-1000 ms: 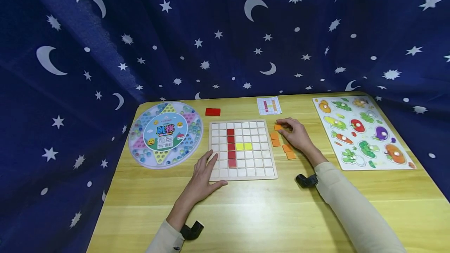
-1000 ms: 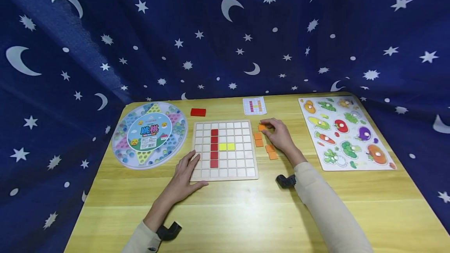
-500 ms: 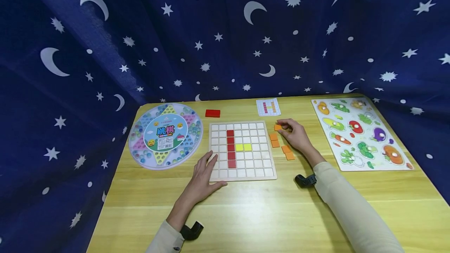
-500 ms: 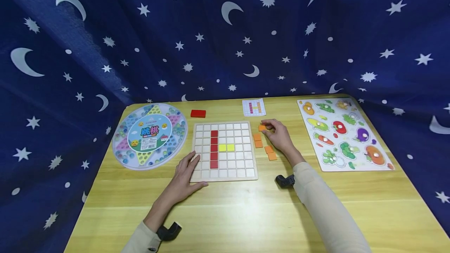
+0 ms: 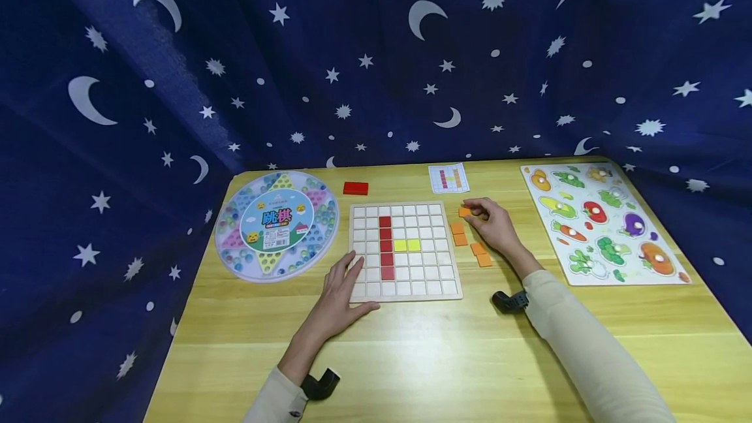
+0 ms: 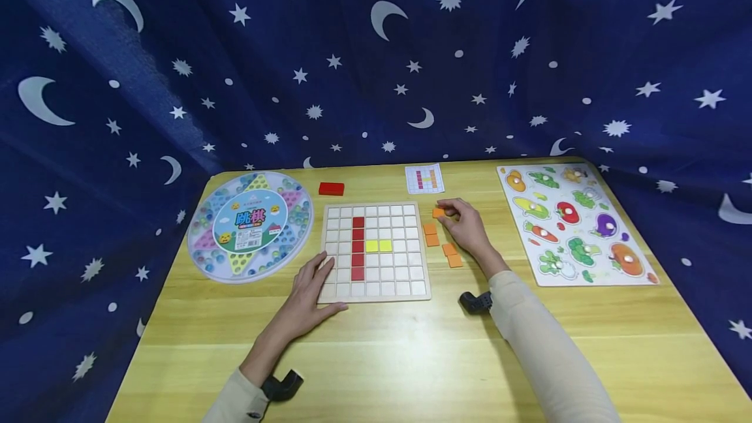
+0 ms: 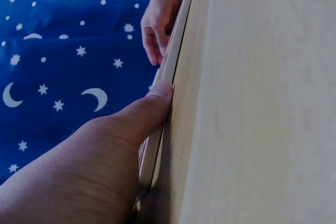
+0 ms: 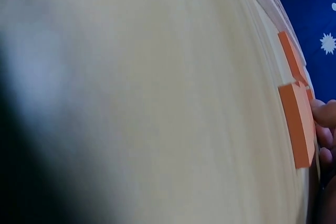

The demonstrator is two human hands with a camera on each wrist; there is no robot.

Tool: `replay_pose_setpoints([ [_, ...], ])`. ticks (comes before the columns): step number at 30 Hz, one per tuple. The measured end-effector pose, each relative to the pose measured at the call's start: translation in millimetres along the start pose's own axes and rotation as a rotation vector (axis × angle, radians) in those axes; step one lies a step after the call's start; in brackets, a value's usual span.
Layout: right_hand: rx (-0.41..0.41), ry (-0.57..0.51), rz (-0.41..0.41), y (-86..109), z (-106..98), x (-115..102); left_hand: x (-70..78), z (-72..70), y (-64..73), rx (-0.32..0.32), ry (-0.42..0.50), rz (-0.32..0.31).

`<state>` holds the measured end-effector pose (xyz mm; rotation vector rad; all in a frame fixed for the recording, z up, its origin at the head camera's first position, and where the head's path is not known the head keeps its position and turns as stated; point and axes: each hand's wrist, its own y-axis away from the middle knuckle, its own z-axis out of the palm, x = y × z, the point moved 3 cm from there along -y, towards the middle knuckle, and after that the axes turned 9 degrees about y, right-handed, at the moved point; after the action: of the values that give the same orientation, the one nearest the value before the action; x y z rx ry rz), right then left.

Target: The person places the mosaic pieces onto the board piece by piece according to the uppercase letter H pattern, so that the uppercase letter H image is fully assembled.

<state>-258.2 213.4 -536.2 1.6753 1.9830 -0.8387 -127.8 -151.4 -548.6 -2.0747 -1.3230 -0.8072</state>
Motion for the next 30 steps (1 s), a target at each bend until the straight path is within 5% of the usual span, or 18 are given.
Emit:
replay_pose_setpoints([
  [19,0.104,-0.003,0.029,-0.1,4.2,-6.9,-0.3,-1.1,1.0,-0.006,0.012,0.003],
  [30,0.006,-0.032,-0.053,-3.1,21.5,-48.4,-0.1,-0.9,0.5,0.004,0.008,-0.008],
])
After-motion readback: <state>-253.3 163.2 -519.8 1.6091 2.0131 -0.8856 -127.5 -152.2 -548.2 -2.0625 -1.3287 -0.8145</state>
